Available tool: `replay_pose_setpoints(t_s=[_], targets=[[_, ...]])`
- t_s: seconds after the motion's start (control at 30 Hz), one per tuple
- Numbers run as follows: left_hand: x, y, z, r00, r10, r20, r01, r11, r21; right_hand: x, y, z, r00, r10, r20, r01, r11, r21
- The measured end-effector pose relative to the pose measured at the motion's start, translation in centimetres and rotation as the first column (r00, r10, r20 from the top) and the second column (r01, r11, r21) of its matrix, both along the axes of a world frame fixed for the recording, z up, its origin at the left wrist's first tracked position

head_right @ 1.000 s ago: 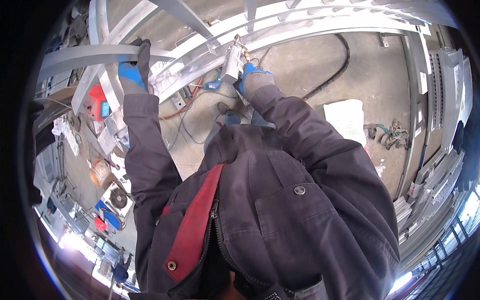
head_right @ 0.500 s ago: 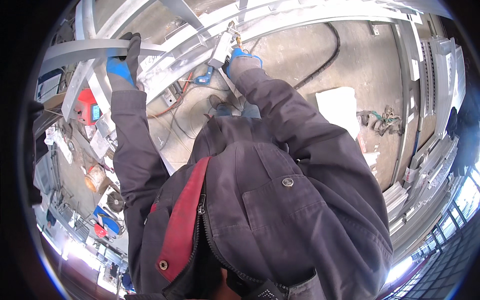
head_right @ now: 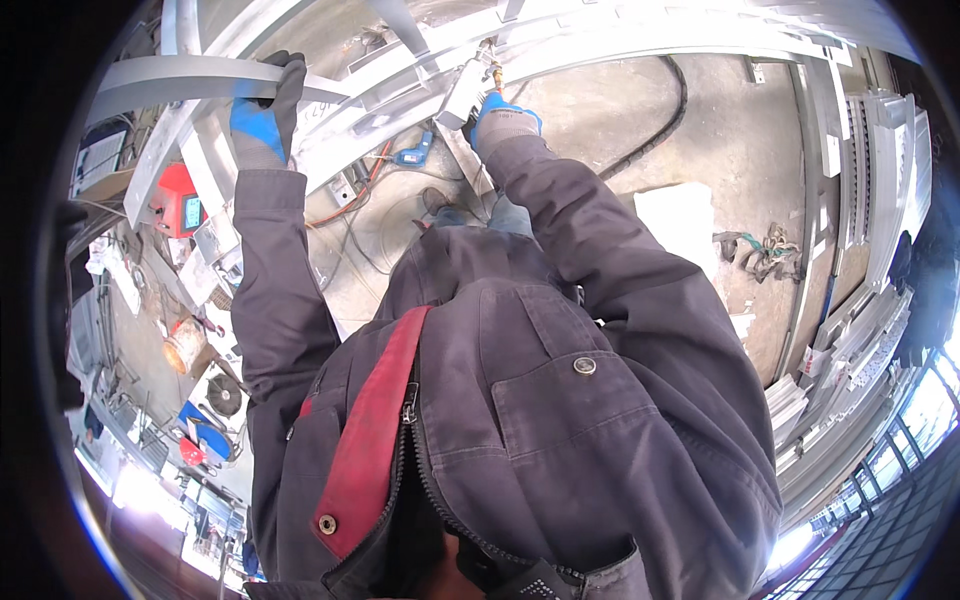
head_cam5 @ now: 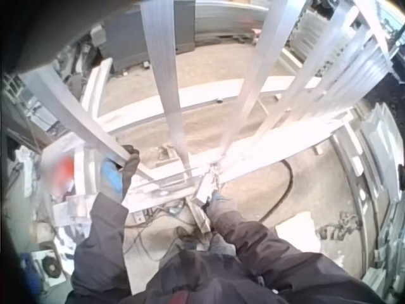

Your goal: The person welds joints on a white metal frame using a handheld welding torch. They hold the frame with one hand and guide the torch along seams with the other, moving around the structure to access different joints.

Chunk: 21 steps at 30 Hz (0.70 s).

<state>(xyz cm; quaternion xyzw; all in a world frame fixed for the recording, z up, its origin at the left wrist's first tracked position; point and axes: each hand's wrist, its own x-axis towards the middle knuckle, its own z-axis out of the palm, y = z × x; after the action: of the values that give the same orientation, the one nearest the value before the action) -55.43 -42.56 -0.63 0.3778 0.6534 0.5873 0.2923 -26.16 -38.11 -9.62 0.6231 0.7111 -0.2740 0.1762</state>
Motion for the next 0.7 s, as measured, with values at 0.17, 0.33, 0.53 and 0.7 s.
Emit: replay_pose_setpoints(t_s=[0.17, 0.33, 0.53, 0.7], targets=[[0.2, 0.2, 0.0, 0.997, 0.005, 0.078, -0.006, 1.0, 0.02, 0.2, 0.4, -0.3, 0.998, 0.051, 0.029, -0.051, 0.999, 0.005], [0.6, 0.2, 0.6, 0.999, 0.024, 0.039, -0.023, 1.0, -0.019, 0.1, 0.1, 0.1, 0.998, 0.067, 0.021, -0.068, 0.997, 0.023], [0.8, 0.2, 0.9, 0.999, 0.026, 0.032, -0.026, 1.0, -0.01, 0.2, 0.2, 0.4, 0.998, 0.056, 0.01, -0.057, 0.998, 0.009], [0.7, 0.1, 0.8, 0.999, 0.017, 0.045, -0.016, 1.0, -0.013, 0.0, 0.6, 0.1, 0.999, 0.034, 0.032, -0.033, 0.999, -0.03]])
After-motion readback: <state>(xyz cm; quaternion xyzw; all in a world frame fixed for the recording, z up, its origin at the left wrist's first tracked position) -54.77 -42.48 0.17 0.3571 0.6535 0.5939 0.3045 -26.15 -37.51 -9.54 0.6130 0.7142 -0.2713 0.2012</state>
